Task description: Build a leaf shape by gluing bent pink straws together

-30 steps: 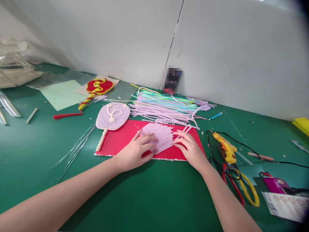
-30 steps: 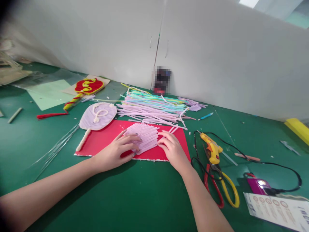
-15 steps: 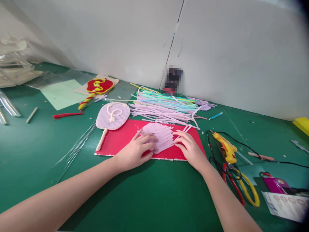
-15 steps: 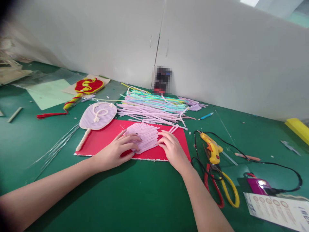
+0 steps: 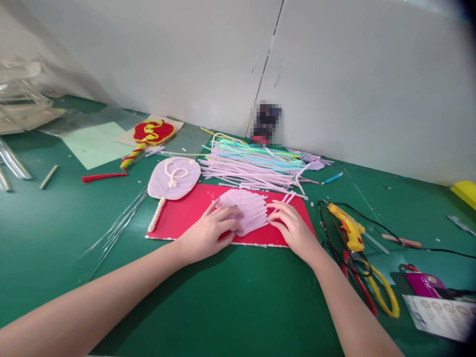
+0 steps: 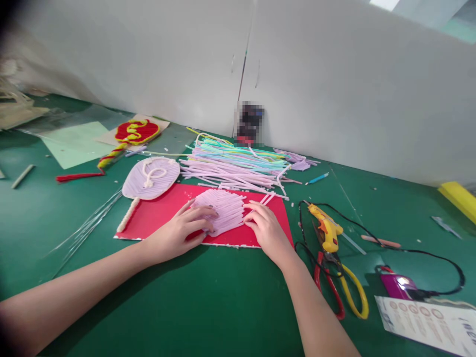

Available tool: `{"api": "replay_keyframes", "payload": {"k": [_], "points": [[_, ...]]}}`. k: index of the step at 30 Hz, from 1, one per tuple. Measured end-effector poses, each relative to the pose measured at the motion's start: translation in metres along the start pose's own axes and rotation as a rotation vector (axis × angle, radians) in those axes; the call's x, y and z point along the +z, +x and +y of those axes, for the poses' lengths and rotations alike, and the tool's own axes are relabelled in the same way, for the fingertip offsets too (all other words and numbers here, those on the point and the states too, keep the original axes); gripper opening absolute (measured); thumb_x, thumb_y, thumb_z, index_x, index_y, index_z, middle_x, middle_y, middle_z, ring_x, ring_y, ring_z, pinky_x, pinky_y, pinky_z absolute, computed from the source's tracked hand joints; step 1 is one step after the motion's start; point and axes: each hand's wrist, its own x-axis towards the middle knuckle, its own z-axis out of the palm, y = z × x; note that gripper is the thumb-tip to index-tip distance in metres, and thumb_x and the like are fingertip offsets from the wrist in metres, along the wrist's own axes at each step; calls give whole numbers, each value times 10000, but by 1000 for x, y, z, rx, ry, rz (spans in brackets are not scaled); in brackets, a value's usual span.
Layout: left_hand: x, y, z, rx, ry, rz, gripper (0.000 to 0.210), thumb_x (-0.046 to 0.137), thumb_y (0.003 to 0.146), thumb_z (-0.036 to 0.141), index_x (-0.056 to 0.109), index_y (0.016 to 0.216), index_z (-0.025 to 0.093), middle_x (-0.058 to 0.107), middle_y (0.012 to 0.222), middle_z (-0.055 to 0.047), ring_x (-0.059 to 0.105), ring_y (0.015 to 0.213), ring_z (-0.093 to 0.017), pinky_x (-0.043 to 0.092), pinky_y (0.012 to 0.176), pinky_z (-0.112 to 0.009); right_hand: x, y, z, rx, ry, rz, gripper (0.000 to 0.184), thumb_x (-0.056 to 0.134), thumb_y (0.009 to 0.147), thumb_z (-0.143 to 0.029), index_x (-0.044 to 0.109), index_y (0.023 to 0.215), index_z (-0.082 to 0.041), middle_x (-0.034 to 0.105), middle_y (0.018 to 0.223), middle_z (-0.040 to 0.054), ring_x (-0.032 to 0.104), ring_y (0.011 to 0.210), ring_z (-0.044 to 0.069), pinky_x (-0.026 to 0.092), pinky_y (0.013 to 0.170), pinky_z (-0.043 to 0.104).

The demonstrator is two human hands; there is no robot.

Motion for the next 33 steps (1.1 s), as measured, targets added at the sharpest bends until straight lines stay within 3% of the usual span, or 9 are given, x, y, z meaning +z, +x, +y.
{"api": "replay_keyframes", "payload": {"k": [33], "points": [[0,0,-1,2,-10,-20,205,452,868,148,605,954,253,554,1256,-23,442,1253,-162,133,1141,-462,0,0,0,7,-49,19,132,466,912,-200,583,856,-227,587,1221,85,478,1234,233,406,1020,467]]}}
